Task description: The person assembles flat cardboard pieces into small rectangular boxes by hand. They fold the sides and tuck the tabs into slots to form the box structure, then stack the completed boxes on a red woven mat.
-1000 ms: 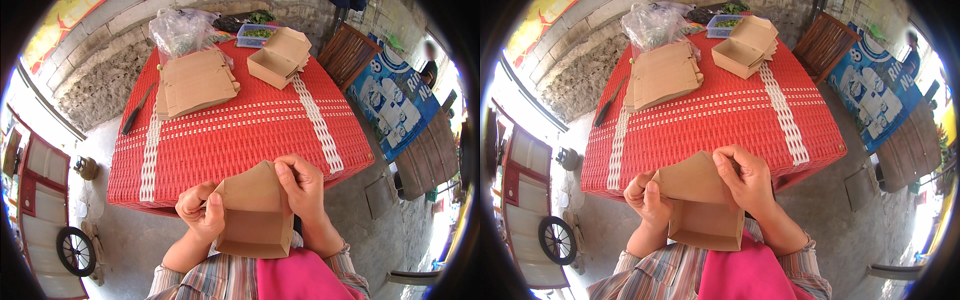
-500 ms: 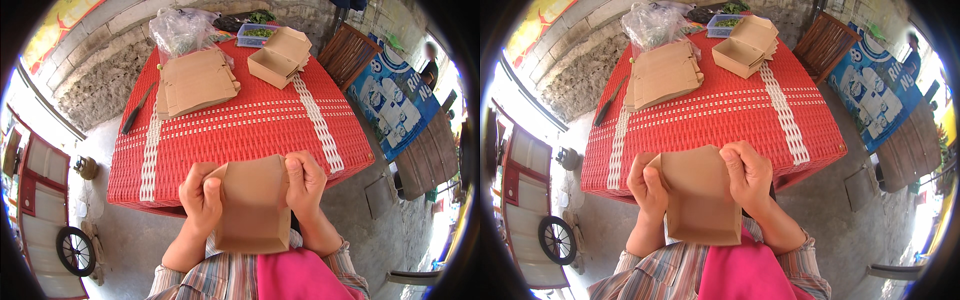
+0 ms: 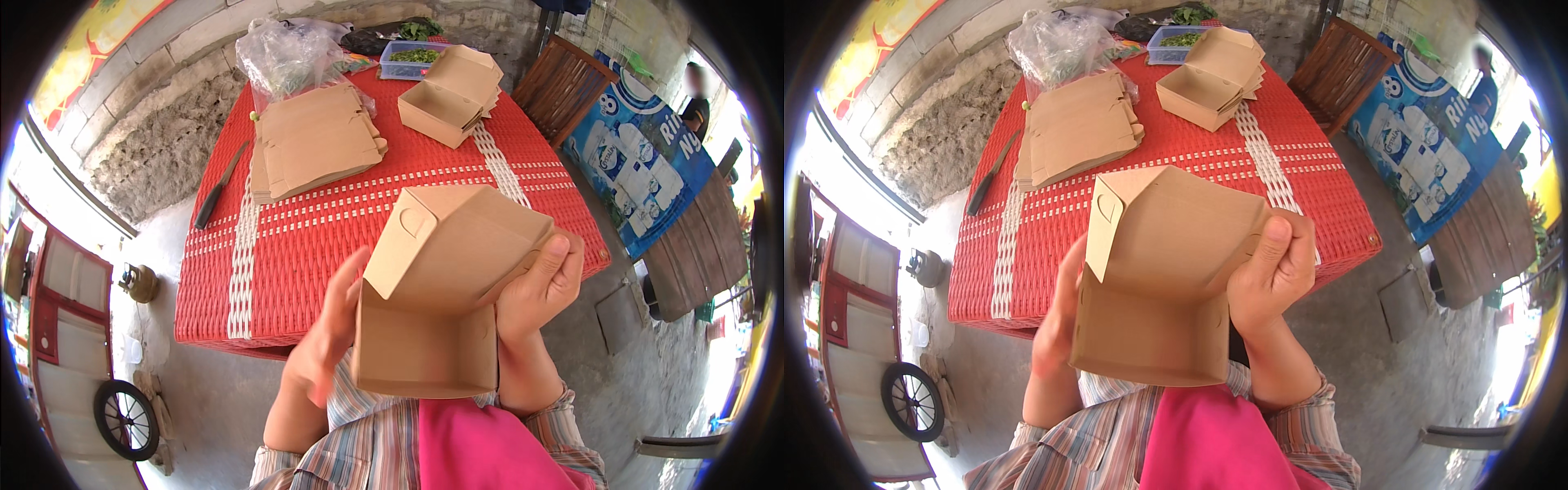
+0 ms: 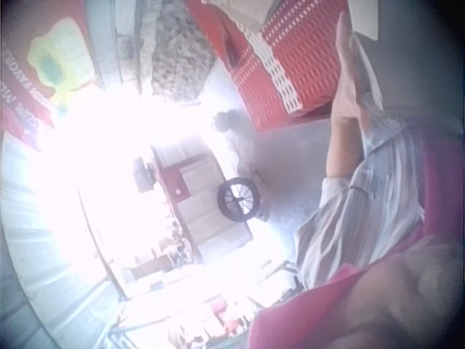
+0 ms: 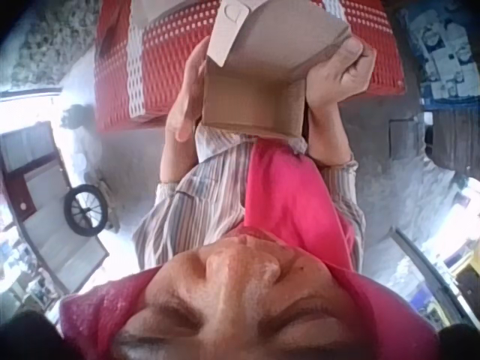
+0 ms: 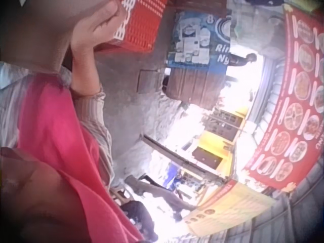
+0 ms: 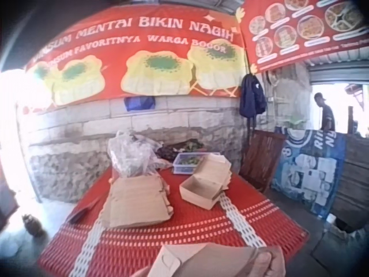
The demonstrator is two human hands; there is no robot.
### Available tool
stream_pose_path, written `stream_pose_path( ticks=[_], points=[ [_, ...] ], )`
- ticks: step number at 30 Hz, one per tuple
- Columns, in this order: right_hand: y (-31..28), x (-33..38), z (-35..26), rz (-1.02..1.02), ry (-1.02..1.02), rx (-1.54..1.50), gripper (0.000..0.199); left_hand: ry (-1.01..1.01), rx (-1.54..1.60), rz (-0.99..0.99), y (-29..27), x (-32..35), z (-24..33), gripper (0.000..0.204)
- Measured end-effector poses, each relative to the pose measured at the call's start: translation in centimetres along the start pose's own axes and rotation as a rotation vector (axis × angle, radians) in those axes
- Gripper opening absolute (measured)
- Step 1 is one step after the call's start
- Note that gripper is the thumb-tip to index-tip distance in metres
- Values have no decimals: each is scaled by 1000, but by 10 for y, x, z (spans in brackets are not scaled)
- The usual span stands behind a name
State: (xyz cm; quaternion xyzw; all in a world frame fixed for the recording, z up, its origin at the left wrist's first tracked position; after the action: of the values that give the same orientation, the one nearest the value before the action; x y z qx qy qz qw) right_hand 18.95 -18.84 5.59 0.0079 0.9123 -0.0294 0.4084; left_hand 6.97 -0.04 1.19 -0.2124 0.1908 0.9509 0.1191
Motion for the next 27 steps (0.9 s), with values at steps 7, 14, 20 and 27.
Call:
stream_pose_path(
  ticks=[7,14,20,27],
  points=[
    [14,-14,23,-168,268,-109,21,-101,62,43,-8,24,-15,140],
    [34,-15,19,-412,-86,300,31,-77,98,-26,-14,34,-16,127],
    [29,-13,-24,-952,-334,243,36,-24,-57,13,-28,34,-13,126],
    [47,8,-18,-1013,-554,388,29,21,-117,24,-41,27,-16,127]
  ],
)
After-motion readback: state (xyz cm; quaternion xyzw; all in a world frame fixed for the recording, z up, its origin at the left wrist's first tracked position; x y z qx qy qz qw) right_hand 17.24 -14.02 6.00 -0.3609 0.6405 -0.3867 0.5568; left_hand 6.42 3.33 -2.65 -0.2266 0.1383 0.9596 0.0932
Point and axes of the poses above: each hand's wrist, its own x-axis away from the middle knuckle, its own y-axis out of the palm, z = x × y, the point moved 4 cm from there along -x, towards the middle knuckle, and after that the axes turned 14 degrees about -z, right-handed, at the moved point
